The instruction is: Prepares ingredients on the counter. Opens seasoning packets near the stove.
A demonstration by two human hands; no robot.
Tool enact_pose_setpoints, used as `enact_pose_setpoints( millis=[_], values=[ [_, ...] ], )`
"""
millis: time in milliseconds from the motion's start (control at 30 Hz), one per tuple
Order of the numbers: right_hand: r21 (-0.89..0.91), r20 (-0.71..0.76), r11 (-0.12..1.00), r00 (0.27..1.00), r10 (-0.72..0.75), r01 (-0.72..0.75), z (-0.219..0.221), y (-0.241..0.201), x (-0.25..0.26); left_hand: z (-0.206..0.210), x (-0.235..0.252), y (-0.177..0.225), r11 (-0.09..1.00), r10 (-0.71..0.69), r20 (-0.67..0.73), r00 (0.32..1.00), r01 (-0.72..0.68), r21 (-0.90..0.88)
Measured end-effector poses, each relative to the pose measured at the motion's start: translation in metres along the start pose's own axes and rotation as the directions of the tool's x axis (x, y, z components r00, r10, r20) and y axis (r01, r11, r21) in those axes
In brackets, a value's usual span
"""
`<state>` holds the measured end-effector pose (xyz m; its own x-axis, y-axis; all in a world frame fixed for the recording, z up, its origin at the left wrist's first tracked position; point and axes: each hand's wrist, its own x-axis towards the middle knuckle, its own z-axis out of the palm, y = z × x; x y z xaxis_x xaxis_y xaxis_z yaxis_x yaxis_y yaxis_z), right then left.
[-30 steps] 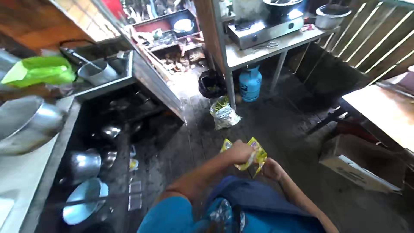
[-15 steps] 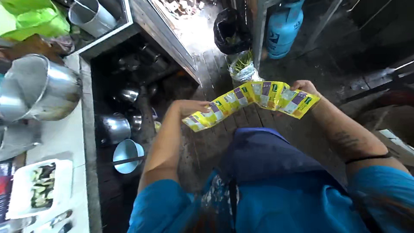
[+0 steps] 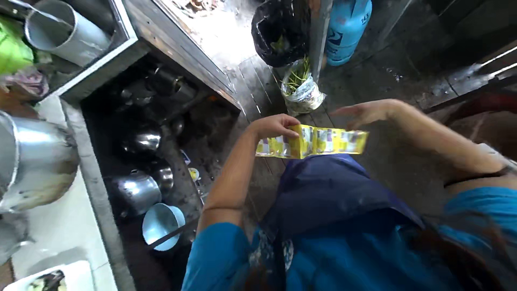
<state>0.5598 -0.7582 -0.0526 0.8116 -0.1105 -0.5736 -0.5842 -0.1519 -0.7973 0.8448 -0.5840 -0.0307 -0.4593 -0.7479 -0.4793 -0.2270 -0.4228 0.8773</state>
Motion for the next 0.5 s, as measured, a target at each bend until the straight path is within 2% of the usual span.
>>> enact_pose_setpoints(
  millis=[67, 100, 133, 200, 300, 367, 400, 433, 467, 500],
  values=[
    [0.146, -0.057, 0.94, 0.951, -0.303, 0.308, 0.027, -0.021, 0.027, -0.008, 0.02, 0.018, 0.997, -0.035, 0.072, 0.997, 0.03, 0.065],
    [0.232, -0.088, 0.885, 0.915, -0.393, 0.403, 0.038, -0.026, 0.042, -0.013, 0.029, 0.024, 0.993, -0.057, 0.095, 0.994, 0.047, 0.108],
    [0.269, -0.125, 0.855, 0.896, -0.425, 0.443, 0.044, -0.029, 0.055, -0.019, 0.037, 0.027, 0.985, -0.073, 0.1, 0.992, 0.056, 0.161],
    [0.163, -0.192, 0.877, 0.886, -0.421, 0.452, 0.041, -0.018, 0.074, -0.031, 0.051, 0.035, 0.948, -0.129, 0.07, 0.989, 0.103, 0.302],
    [-0.016, -0.136, 0.954, 0.945, -0.297, 0.298, 0.014, -0.02, 0.074, -0.041, 0.077, 0.051, 0.817, -0.22, -0.013, 0.975, 0.191, 0.544],
    [-0.084, -0.165, 0.947, 0.933, -0.321, 0.311, -0.015, -0.022, 0.066, -0.049, 0.098, 0.072, 0.762, -0.2, -0.034, 0.979, 0.177, 0.623],
    [-0.084, -0.228, 0.926, 0.898, -0.377, 0.367, -0.03, -0.018, 0.061, -0.055, 0.108, 0.08, 0.768, -0.114, -0.044, 0.993, 0.116, 0.631],
    [-0.073, -0.31, 0.899, 0.847, -0.431, 0.431, -0.046, -0.012, 0.056, -0.06, 0.118, 0.087, 0.779, 0.03, -0.066, 0.997, 0.018, 0.626],
    [-0.057, -0.395, 0.863, 0.783, -0.481, 0.501, -0.064, -0.008, 0.049, -0.064, 0.13, 0.094, 0.778, 0.216, -0.099, 0.971, -0.11, 0.619],
    [-0.043, -0.47, 0.82, 0.712, -0.521, 0.571, -0.083, -0.003, 0.042, -0.067, 0.147, 0.102, 0.756, 0.395, -0.126, 0.91, -0.244, 0.607]
  ],
)
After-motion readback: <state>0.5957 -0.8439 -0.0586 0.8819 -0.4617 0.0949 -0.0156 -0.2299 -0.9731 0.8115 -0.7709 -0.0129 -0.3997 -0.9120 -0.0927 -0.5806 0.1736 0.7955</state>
